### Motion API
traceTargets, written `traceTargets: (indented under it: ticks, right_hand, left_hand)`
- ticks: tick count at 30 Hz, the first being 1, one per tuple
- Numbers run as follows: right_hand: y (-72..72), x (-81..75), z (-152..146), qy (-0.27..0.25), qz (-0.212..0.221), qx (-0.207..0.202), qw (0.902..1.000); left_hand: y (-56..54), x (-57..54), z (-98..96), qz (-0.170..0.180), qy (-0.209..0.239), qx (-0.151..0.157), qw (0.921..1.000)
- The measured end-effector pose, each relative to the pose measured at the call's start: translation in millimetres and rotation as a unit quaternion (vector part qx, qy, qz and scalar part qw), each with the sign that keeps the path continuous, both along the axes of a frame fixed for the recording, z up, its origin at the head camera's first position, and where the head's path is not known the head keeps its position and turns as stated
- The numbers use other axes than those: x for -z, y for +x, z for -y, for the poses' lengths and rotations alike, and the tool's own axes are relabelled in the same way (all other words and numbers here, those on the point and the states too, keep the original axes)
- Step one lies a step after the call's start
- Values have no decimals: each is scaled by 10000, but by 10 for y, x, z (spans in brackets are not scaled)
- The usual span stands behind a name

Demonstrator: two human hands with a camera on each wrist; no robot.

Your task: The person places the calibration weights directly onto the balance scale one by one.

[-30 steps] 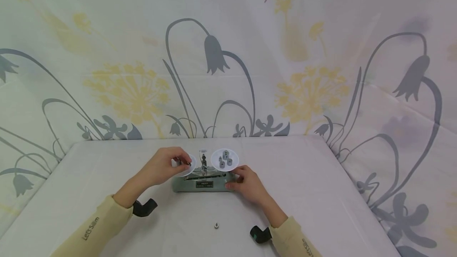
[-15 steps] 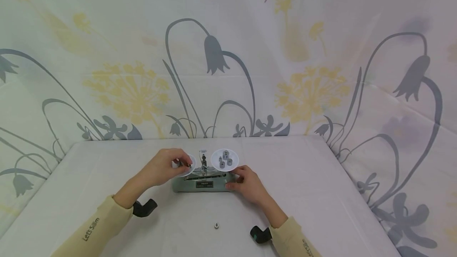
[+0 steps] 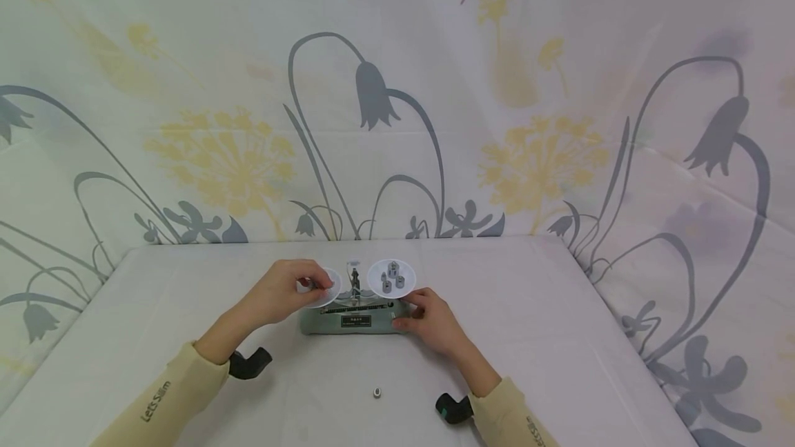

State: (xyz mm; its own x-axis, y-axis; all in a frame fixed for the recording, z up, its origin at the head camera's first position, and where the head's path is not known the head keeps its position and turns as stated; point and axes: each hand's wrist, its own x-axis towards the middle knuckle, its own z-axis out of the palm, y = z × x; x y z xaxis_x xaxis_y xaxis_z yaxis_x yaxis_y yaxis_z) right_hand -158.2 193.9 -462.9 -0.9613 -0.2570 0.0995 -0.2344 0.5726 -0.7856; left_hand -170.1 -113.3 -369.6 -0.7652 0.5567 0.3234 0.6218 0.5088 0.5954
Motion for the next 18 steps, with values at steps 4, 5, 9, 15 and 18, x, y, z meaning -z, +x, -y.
traceTargets:
  ticks: [4, 5, 9, 15, 18]
  right_hand:
    - [6, -11, 4, -20, 9, 2, 10000]
    - [7, -12, 5, -28, 16, 1, 10000]
    - [8, -11, 7, -22, 31, 8, 10000]
    - [13, -24, 6, -3, 30, 3, 10000]
    - [14, -35, 6, -2, 16, -1, 10000]
  left_hand:
    - [3, 3, 20, -93, 94, 11, 9999]
    - [6, 2, 21, -99, 110, 3, 9999]
    - [36, 9, 22, 51, 202, 40, 9998]
    - [126, 18, -19, 330, 573, 323, 9973]
    - [170, 30, -50, 366, 709, 469, 9957]
